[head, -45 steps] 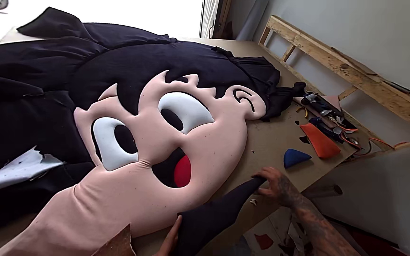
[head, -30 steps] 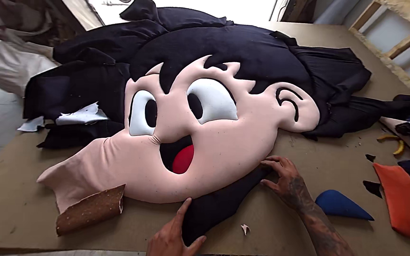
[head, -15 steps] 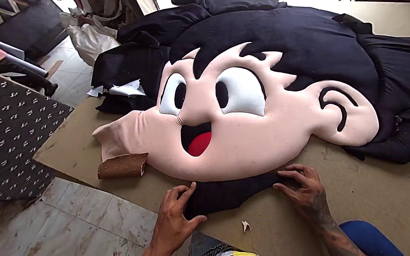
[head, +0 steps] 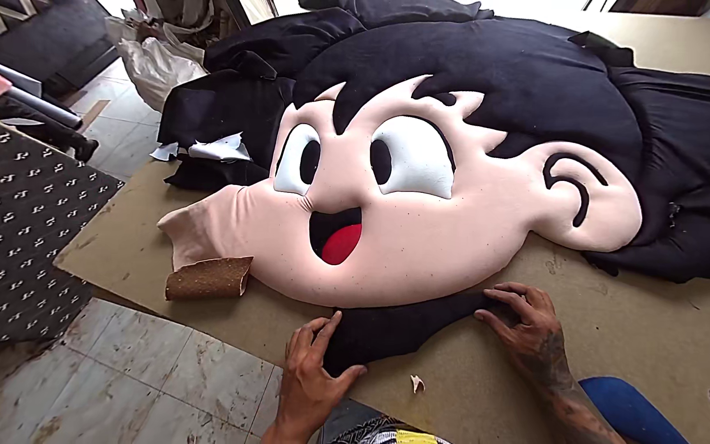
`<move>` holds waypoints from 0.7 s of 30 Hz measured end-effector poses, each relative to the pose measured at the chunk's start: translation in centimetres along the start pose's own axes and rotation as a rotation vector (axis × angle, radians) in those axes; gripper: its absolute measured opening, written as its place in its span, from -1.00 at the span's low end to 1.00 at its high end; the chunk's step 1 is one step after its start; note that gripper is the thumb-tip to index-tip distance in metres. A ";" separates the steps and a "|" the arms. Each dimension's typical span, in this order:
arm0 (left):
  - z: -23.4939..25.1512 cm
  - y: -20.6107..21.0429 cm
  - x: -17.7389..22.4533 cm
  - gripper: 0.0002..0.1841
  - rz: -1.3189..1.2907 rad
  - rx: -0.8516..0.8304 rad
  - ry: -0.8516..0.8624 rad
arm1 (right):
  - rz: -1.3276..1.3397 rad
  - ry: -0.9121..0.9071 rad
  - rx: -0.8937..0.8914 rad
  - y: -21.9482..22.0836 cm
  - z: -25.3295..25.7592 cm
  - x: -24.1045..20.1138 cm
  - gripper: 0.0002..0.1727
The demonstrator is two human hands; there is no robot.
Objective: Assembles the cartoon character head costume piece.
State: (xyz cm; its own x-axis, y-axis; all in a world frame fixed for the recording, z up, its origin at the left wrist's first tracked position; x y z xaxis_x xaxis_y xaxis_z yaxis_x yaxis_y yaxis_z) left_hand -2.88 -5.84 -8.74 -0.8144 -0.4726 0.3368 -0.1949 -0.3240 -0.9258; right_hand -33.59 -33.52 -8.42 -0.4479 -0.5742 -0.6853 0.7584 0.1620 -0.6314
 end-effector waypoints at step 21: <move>-1.5 -0.7 0.1 -0.02 -0.008 -0.023 0.011 | -0.027 -0.059 -0.101 0.4 -0.5 -0.6 -0.52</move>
State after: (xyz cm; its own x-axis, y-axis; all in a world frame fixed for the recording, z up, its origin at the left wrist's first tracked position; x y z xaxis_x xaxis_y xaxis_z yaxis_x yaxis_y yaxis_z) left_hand -3.62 -4.41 -8.32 -0.8188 -0.4606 0.3428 -0.2141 -0.3090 -0.9267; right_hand -33.26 -32.71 -8.50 -0.4367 -0.6249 -0.6471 0.6934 0.2244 -0.6847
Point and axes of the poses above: each hand's wrist, its own z-axis towards the middle knuckle, its own y-axis out of the palm, x = y × z, the point moved 9 cm from there along z, towards the middle knuckle, and after that the axes turned 9 degrees about z, right-handed, at the moved point
